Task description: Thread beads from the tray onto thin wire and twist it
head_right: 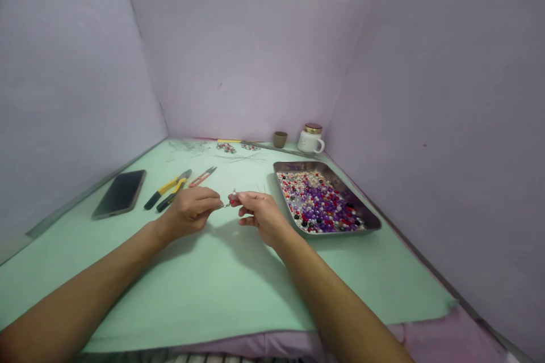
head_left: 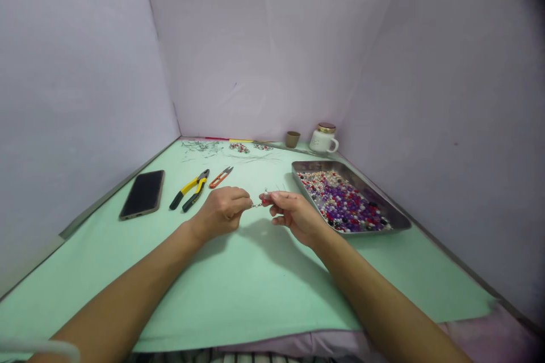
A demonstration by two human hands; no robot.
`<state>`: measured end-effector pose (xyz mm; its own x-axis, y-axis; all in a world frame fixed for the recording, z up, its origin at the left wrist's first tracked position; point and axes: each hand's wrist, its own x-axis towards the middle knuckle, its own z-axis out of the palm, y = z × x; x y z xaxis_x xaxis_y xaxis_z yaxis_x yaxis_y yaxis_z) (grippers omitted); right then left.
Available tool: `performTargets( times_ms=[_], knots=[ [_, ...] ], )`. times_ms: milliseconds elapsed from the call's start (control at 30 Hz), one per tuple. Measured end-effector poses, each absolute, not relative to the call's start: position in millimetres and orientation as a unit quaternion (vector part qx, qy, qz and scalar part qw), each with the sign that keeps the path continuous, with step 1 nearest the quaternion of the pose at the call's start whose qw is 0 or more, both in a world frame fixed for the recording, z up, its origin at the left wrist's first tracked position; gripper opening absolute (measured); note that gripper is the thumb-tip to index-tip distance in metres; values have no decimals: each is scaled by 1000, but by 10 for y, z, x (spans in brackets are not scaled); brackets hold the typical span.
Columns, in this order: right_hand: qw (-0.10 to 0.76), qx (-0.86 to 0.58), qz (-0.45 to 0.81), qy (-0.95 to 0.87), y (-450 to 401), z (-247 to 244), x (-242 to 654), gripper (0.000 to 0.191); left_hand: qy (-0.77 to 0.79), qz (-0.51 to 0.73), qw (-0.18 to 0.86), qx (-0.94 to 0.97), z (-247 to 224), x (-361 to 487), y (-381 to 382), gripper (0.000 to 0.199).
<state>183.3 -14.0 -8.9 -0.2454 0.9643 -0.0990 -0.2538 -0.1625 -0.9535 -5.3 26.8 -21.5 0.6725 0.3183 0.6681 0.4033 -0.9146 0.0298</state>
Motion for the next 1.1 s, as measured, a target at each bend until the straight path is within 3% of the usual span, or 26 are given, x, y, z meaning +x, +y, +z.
performTargets(
  times_ms=[300,433,533,733,1100],
  knots=[
    [475,-392,659,-432,-129,-126,1818,17,-199,-338,83,-916,-230,-55,284,23],
    [478,-403,652,-429,-137,-116,1803,18,-201,-334,46,-920,-224,-48,268,21],
    [507,-434,595,-448,-156,-121,1753,19,-254,-364,-31,-895,-168,19,170,21],
    [523,-473,474,-527,-193,-172,1628,20,-453,-382,-328,-736,-3,204,-67,19],
    [540,-464,467,-525,-235,-127,1612,14,-469,-384,-445,-659,55,195,-66,12]
  ],
)
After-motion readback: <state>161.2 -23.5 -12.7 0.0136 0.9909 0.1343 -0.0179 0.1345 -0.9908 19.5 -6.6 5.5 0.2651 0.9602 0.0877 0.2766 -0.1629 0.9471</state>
